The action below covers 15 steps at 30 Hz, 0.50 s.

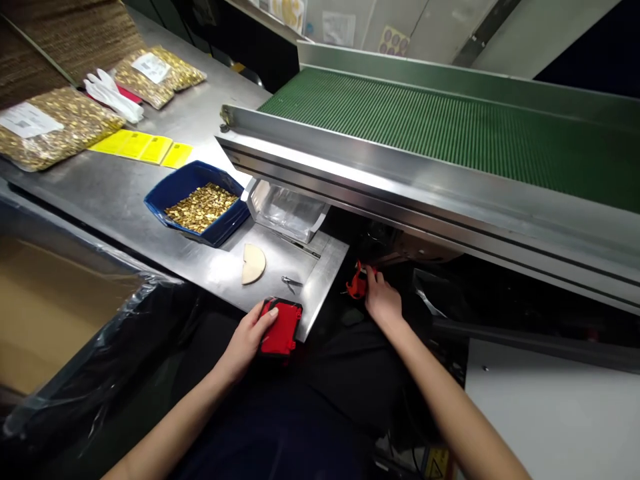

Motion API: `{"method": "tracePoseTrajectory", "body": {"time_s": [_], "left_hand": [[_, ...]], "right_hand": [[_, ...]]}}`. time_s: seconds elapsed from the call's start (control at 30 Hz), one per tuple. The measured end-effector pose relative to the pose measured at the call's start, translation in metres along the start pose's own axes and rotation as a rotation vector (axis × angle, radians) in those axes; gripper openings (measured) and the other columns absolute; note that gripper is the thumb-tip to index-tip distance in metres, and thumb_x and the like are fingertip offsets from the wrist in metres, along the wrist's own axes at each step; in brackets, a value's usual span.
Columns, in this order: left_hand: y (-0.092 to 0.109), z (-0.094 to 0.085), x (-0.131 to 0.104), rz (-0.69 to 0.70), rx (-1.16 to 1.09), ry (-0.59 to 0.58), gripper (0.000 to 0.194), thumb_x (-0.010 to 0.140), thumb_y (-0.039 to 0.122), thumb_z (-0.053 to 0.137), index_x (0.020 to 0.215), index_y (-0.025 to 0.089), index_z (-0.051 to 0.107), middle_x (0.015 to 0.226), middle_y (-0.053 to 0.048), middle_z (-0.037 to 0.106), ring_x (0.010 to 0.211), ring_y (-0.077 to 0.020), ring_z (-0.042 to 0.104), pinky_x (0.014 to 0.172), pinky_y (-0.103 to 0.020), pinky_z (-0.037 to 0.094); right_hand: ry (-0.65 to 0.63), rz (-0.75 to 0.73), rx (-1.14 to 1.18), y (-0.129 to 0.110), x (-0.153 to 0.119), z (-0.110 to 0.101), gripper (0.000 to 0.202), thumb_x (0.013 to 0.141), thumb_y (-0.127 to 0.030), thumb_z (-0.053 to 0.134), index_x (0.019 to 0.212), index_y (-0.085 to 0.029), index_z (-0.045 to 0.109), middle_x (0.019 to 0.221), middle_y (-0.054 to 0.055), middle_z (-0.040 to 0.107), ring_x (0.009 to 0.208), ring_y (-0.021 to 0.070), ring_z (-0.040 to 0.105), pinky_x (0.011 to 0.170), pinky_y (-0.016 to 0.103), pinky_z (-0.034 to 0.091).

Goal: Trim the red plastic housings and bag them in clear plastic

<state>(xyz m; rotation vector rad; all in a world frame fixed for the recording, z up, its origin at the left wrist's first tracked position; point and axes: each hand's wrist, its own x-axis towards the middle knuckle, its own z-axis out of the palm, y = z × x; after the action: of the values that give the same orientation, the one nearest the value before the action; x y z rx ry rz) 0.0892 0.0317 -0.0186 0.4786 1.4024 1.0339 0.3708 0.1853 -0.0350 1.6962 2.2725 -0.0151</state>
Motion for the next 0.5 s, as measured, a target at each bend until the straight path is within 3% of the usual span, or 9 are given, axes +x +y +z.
{"method": "tracePoseTrajectory", "body": {"time_s": [0.1,0.2,0.27,0.37,0.5], "left_hand": [[0.001,-0.001,0.017,0.088,0.171,0.055,0.047,0.089,0.057,0.068,0.12,0.021,0.067,0.096,-0.007,0.077,0.084,-0.0267,0.073,0.075,-0.037,0.059],[0.006,-0.006,0.026,0.196,0.35,0.114,0.046,0.09,0.055,0.067,0.123,0.023,0.068,0.112,-0.01,0.075,0.105,-0.0323,0.07,0.095,-0.047,0.055],[0.01,-0.009,0.031,0.267,0.457,0.137,0.043,0.091,0.052,0.065,0.122,0.022,0.069,0.118,-0.012,0.072,0.112,-0.0352,0.067,0.104,-0.053,0.048],[0.015,-0.01,0.042,0.342,0.565,0.145,0.041,0.095,0.05,0.059,0.121,0.02,0.07,0.114,-0.014,0.07,0.108,-0.0365,0.066,0.104,-0.056,0.047],[0.02,-0.012,0.049,0.404,0.611,0.168,0.046,0.097,0.046,0.056,0.132,0.018,0.064,0.117,-0.014,0.069,0.112,-0.0347,0.065,0.104,-0.053,0.047]], "right_hand": [[0.099,0.024,0.128,-0.029,-0.025,-0.029,0.046,0.106,-0.025,0.04,0.151,-0.015,0.043,0.125,0.016,0.067,0.092,0.0264,0.074,0.067,0.033,0.056],[0.16,-0.108,0.276,-0.075,-0.037,-0.066,0.035,0.109,-0.03,0.039,0.139,-0.021,0.055,0.124,0.01,0.069,0.106,0.0212,0.071,0.085,0.028,0.057],[0.176,-0.216,0.356,-0.111,-0.027,-0.09,0.029,0.11,-0.032,0.04,0.126,-0.025,0.064,0.121,0.006,0.07,0.111,0.0182,0.068,0.096,0.025,0.053],[0.17,-0.287,0.428,-0.166,0.019,-0.12,0.024,0.108,-0.027,0.046,0.119,-0.026,0.067,0.119,0.006,0.071,0.114,0.0198,0.067,0.099,0.028,0.052],[0.11,-0.18,0.478,-0.218,0.108,-0.141,0.021,0.107,-0.026,0.055,0.121,-0.016,0.066,0.117,0.009,0.071,0.103,0.0221,0.07,0.091,0.039,0.059]]}}
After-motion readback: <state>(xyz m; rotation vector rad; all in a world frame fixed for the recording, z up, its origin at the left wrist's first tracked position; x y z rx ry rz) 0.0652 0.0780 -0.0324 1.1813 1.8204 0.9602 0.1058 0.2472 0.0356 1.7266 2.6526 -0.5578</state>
